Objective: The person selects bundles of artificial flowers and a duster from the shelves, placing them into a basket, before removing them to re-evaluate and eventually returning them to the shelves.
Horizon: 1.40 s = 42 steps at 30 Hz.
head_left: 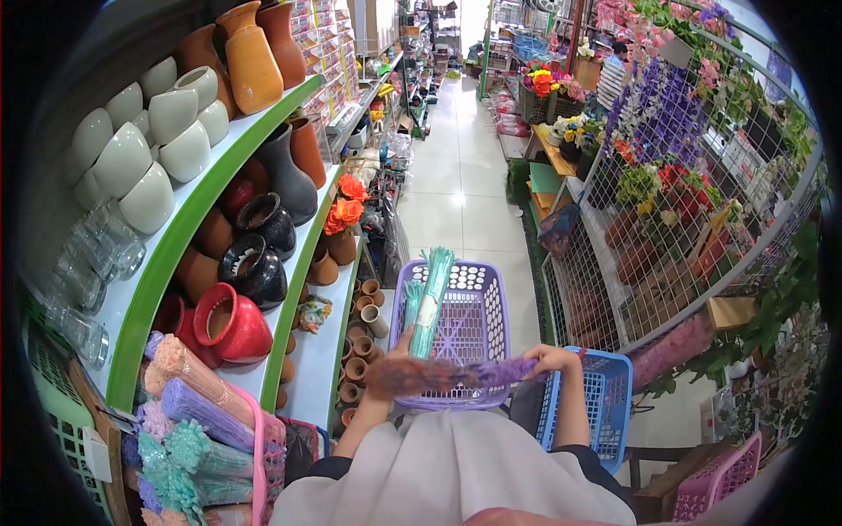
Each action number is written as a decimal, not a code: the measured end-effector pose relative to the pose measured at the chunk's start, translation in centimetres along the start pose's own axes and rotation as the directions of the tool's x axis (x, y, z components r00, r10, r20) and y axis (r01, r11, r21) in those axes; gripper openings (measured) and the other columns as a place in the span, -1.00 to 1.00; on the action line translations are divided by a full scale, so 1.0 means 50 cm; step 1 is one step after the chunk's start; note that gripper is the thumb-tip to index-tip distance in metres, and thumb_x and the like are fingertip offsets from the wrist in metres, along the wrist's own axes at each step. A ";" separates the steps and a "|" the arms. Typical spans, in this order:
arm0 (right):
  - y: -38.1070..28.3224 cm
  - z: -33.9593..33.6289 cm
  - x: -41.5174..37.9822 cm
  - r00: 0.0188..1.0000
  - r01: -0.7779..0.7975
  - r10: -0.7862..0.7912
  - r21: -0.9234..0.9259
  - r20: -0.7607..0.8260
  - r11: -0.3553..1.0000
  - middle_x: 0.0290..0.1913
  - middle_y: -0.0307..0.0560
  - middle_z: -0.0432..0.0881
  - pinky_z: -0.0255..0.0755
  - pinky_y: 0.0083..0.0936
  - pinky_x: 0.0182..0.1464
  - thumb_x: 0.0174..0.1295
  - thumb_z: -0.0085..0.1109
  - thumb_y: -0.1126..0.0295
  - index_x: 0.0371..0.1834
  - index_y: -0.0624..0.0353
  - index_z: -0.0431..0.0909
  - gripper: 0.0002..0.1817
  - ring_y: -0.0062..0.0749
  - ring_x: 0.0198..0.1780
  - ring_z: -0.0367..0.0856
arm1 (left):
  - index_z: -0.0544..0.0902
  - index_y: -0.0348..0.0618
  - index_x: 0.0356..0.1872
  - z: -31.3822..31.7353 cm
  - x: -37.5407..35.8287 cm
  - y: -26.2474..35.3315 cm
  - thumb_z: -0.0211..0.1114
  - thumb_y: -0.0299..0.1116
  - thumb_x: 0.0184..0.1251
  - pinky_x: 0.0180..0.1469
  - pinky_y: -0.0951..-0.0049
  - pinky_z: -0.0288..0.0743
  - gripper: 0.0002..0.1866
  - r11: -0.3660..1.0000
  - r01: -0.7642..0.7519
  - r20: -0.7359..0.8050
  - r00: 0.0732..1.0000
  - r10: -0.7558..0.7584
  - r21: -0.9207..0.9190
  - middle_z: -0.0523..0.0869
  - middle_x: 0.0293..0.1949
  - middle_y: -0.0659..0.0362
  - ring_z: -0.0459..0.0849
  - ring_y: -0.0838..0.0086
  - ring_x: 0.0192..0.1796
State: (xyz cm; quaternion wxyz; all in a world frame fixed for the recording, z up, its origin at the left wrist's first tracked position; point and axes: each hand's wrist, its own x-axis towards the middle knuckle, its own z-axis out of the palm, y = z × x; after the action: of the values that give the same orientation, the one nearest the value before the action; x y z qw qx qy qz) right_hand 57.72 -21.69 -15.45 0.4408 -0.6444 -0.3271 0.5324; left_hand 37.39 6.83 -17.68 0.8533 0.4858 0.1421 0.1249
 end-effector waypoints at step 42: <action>-0.017 -0.038 0.005 1.000 0.006 -0.007 -0.029 -0.020 1.000 -0.62 -0.26 0.52 0.28 -0.66 -0.62 -0.05 0.31 0.49 -0.46 0.22 0.59 -0.90 -0.62 -0.64 0.44 | 0.33 -0.25 0.17 0.022 0.036 0.011 -0.01 -0.04 0.37 -0.19 0.47 0.46 -0.48 0.777 0.278 0.267 0.952 -0.147 -0.564 0.50 -0.18 0.13 0.50 0.42 -0.24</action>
State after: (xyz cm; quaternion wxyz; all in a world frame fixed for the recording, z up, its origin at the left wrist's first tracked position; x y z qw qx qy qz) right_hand 59.68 -21.55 -14.68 0.4364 -0.6550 -0.3323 0.5197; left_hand 39.40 6.85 -16.89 0.9810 0.1842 0.0597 0.0140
